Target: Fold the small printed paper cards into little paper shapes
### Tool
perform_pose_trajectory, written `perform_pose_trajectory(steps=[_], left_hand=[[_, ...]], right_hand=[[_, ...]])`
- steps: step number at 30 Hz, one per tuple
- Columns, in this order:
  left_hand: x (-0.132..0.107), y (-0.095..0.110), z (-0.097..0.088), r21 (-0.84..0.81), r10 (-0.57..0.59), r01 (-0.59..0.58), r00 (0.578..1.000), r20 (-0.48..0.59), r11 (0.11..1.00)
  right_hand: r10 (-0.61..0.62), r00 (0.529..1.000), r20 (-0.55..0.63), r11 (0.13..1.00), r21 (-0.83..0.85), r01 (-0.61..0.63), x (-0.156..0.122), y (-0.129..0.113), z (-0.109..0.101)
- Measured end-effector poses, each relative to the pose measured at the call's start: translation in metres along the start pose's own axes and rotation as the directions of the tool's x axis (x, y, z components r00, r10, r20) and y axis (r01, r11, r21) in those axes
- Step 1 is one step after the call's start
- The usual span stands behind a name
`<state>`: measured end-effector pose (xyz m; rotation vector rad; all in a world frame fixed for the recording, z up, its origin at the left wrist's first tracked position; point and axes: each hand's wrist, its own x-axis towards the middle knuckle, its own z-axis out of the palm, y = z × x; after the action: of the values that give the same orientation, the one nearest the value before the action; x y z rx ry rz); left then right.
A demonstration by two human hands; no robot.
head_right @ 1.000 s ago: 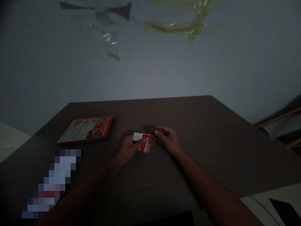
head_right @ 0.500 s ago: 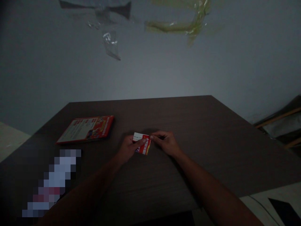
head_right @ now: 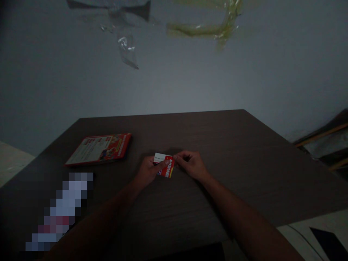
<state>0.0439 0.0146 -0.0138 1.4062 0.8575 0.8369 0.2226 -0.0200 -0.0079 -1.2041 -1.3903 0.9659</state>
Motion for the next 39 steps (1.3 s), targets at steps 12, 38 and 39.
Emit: perform_pose_trajectory(steps=[12,38,39], left_hand=[[0.0000,0.0026,0.0010,0.042,0.015,-0.017,0.999,0.043,0.999],[0.0008,-0.0029,0.0009,0.025,0.083,-0.082,0.995,-0.057,0.996],[-0.0002,-0.0019,0.0016,0.035,0.098,-0.095,0.993,-0.071,0.995]], right_hand=[[-0.004,0.999,0.035,0.999,0.052,0.002,0.0010,0.0009,0.0007],[0.078,0.996,0.041,0.977,0.197,-0.084,0.0021,0.0012,0.0038],[0.082,0.995,0.060,0.977,0.193,-0.092,0.0018,0.0004,0.0043]])
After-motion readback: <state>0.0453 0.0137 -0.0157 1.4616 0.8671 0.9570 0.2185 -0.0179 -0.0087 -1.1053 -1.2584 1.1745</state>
